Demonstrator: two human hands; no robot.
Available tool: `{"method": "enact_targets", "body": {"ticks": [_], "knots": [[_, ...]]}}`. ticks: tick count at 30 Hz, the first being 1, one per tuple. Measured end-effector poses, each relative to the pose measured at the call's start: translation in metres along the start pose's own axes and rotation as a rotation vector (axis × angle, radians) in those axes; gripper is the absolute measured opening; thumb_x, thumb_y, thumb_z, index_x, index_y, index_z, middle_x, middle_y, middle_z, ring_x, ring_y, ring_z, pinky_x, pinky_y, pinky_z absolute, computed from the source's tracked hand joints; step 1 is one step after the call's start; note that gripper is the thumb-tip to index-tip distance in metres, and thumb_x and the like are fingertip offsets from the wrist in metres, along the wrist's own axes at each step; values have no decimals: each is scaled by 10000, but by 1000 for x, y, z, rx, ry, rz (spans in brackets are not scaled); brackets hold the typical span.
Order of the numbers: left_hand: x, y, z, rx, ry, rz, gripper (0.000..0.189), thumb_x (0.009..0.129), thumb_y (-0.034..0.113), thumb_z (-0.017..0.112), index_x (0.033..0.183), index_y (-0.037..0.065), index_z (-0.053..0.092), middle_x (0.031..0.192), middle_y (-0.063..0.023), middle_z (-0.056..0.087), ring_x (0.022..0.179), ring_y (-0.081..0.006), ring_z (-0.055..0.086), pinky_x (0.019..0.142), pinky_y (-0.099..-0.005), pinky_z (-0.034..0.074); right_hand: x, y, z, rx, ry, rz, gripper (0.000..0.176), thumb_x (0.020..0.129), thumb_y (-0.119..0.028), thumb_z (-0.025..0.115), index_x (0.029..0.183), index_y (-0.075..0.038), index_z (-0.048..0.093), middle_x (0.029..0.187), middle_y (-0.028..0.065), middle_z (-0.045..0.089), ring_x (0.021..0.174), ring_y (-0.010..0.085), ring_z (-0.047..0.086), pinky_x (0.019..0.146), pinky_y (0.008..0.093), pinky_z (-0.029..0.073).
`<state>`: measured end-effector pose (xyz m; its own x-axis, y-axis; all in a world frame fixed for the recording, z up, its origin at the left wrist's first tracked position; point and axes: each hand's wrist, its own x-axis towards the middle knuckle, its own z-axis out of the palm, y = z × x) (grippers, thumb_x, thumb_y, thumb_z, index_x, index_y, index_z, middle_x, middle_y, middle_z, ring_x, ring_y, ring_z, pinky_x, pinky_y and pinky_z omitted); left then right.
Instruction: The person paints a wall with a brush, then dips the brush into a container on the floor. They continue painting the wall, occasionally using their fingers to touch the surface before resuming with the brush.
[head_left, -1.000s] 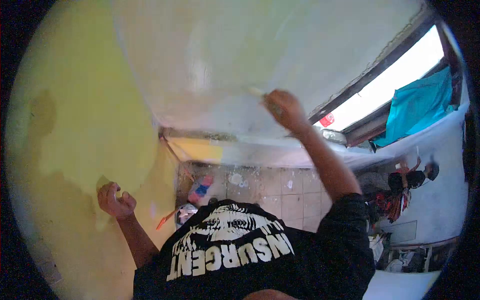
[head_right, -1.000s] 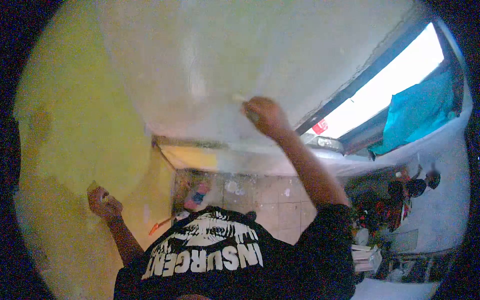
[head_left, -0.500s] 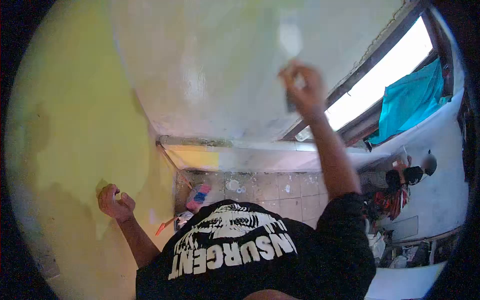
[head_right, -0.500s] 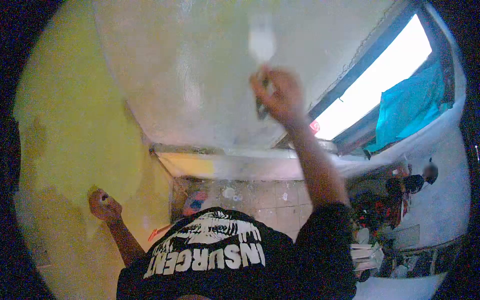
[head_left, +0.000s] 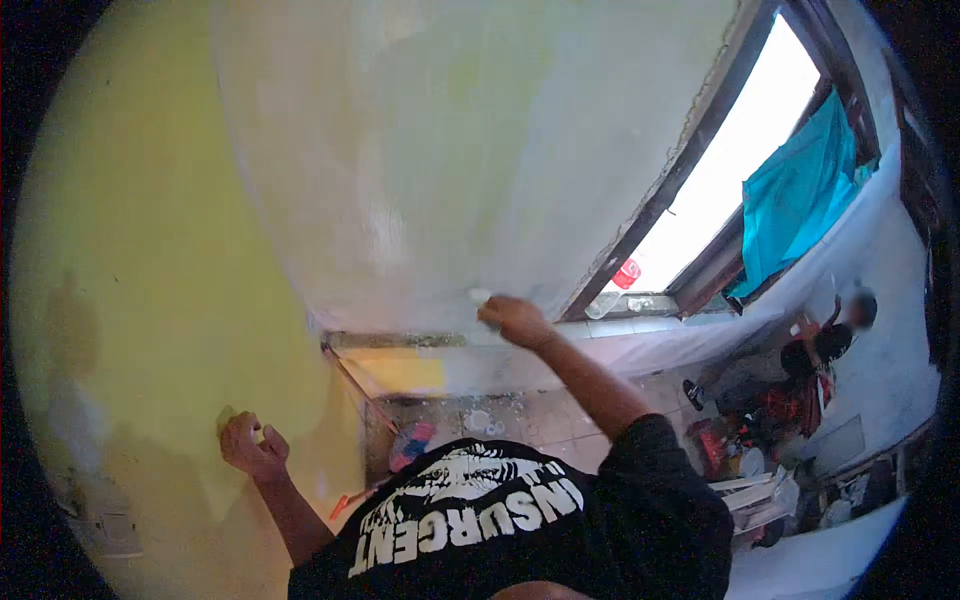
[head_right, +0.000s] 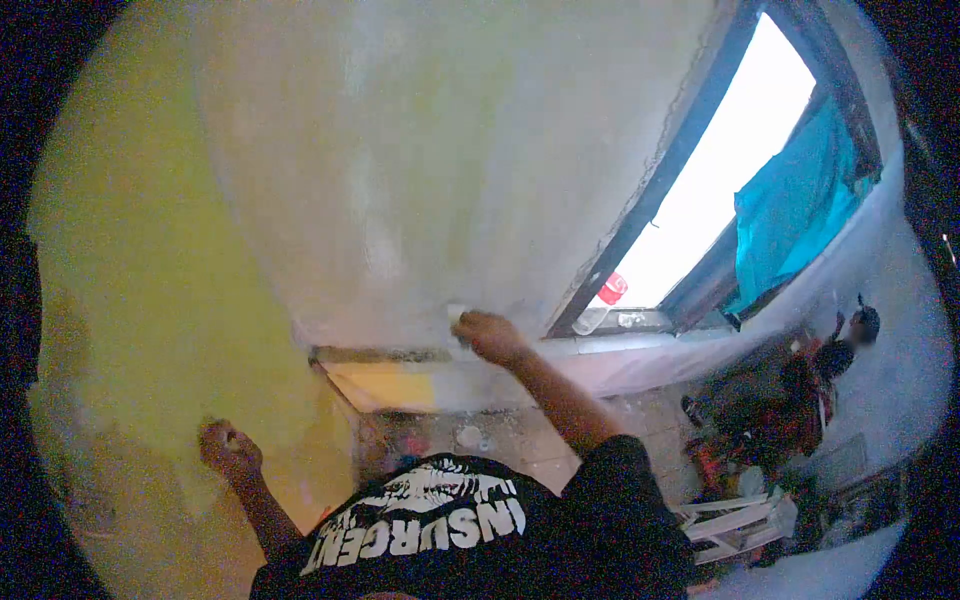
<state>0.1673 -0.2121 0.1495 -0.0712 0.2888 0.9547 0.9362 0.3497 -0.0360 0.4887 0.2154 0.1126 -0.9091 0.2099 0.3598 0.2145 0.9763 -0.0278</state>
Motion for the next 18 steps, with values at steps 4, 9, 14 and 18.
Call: {"method": "enact_targets", "body": {"ticks": [4,9,14,18], "knots": [[9,2,3,-21,118,80,276,1000,316,446,1001,52,524,710,-96,559,564,-266,537,532,-402,431,55,11,-132,67,273,27,163,835,-144,720,975,-75,671,927,109,637,852,317,631,714,404,525],[6,3,-1,-33,36,18,247,994,283,470,1004,42,525,730,-97,571,567,-264,546,541,-413,450,92,-40,-286,-18,563,-102,212,790,4,735,989,-31,670,876,144,643,782,283,635,674,370,507],[1,-2,-2,-68,39,12,237,988,276,489,1002,43,526,748,-102,590,583,-274,565,543,-419,458,74,-52,-237,66,444,-189,229,771,40,721,981,-33,664,889,144,639,777,289,630,665,391,505],[-5,-4,-2,-10,13,27,192,974,237,521,1007,48,527,792,-113,620,628,-289,606,574,-427,488,62,-46,-173,114,172,-39,121,844,-80,707,942,-39,649,916,109,653,810,300,643,701,374,519]]}}
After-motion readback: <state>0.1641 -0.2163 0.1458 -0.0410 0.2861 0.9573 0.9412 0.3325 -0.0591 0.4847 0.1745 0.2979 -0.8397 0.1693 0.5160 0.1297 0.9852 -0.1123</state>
